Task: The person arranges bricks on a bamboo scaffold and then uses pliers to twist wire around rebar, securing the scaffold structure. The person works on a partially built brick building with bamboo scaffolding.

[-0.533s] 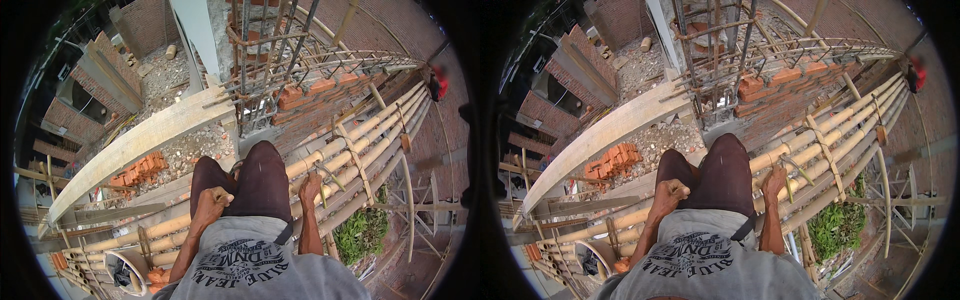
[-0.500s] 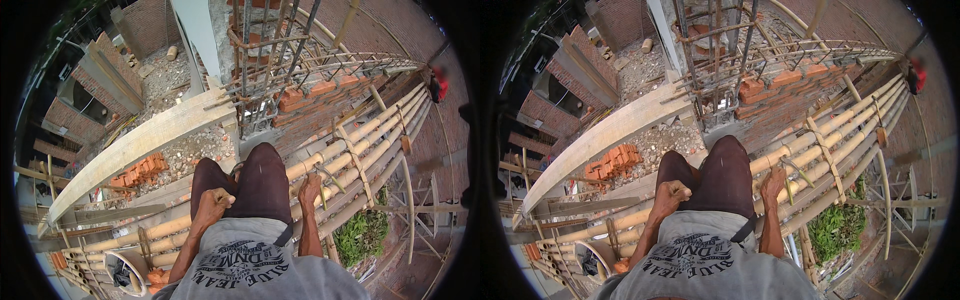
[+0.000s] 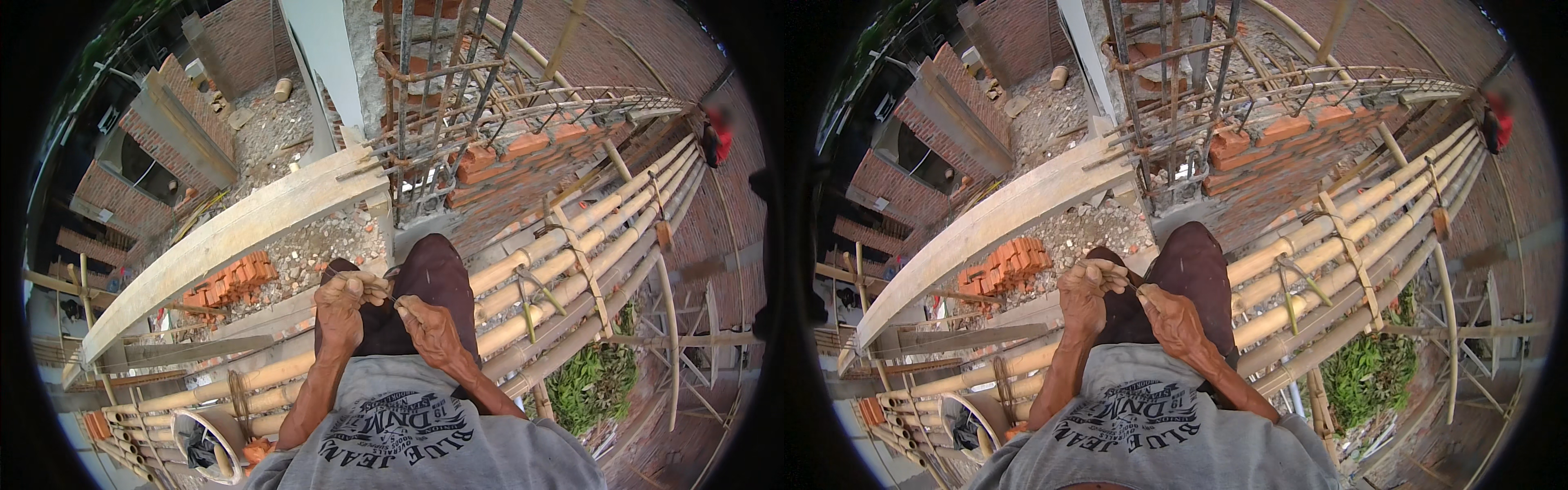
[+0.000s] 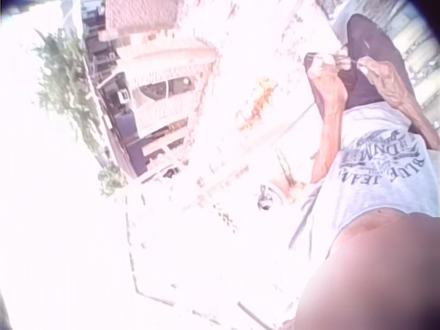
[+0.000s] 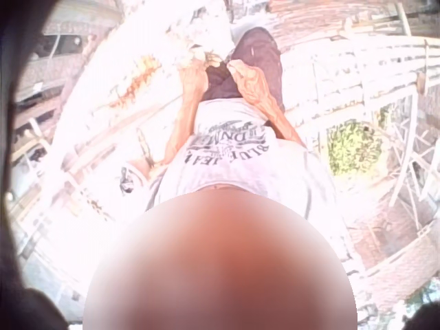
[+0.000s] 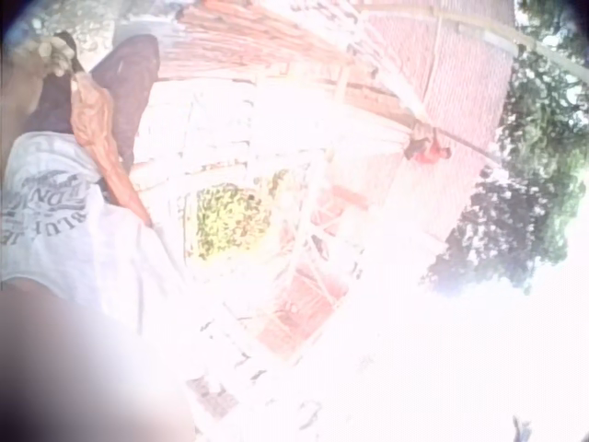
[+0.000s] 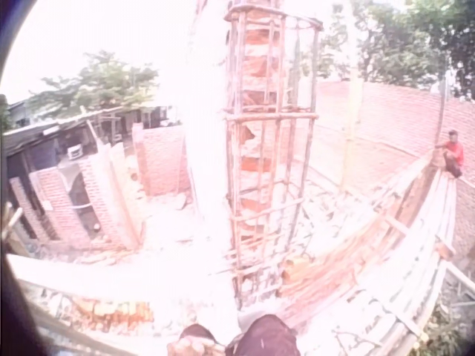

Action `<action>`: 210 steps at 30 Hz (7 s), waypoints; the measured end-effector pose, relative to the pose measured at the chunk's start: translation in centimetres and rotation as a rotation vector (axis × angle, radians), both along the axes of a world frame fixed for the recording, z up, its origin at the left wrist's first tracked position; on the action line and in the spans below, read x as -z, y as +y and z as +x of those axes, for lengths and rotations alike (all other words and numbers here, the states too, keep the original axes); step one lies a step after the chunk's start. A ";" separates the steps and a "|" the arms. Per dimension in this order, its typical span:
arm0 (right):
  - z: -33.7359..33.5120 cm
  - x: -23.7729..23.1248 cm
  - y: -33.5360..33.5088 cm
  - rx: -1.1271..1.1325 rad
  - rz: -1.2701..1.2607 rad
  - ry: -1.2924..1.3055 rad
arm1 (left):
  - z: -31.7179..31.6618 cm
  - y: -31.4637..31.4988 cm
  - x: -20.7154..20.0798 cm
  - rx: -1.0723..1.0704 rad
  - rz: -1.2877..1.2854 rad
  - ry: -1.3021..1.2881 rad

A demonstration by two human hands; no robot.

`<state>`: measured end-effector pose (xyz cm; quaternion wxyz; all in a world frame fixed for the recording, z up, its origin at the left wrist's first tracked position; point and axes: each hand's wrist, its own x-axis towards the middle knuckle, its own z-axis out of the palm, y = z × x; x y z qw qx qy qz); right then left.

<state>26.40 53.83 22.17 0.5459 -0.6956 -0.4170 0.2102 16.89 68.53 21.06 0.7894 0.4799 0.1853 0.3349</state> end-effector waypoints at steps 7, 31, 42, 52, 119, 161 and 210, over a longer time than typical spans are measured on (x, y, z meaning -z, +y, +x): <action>-0.3 -1.2 -0.9 -0.199 -0.071 0.507 | -0.3 1.0 -0.1 0.040 -0.099 -0.006; 4.4 -4.0 -0.9 0.060 0.050 0.628 | 8.2 2.7 -4.9 -0.017 0.274 0.040; 20.2 -13.4 -0.1 0.272 -0.030 -0.442 | 14.8 3.0 -7.7 0.343 0.228 0.088; 25.4 -15.1 7.8 0.098 -0.256 -0.763 | 17.5 1.7 -7.5 0.228 0.203 0.107; 18.8 -7.0 9.0 0.419 0.067 -0.853 | 19.1 -1.1 -6.1 0.050 -0.074 0.069; 18.4 -6.9 8.5 0.284 0.001 -1.077 | 14.6 3.1 -13.3 0.357 -0.047 0.226; 20.0 9.9 -15.2 0.489 -0.593 0.099 | 18.9 6.8 -7.3 0.009 1.103 0.346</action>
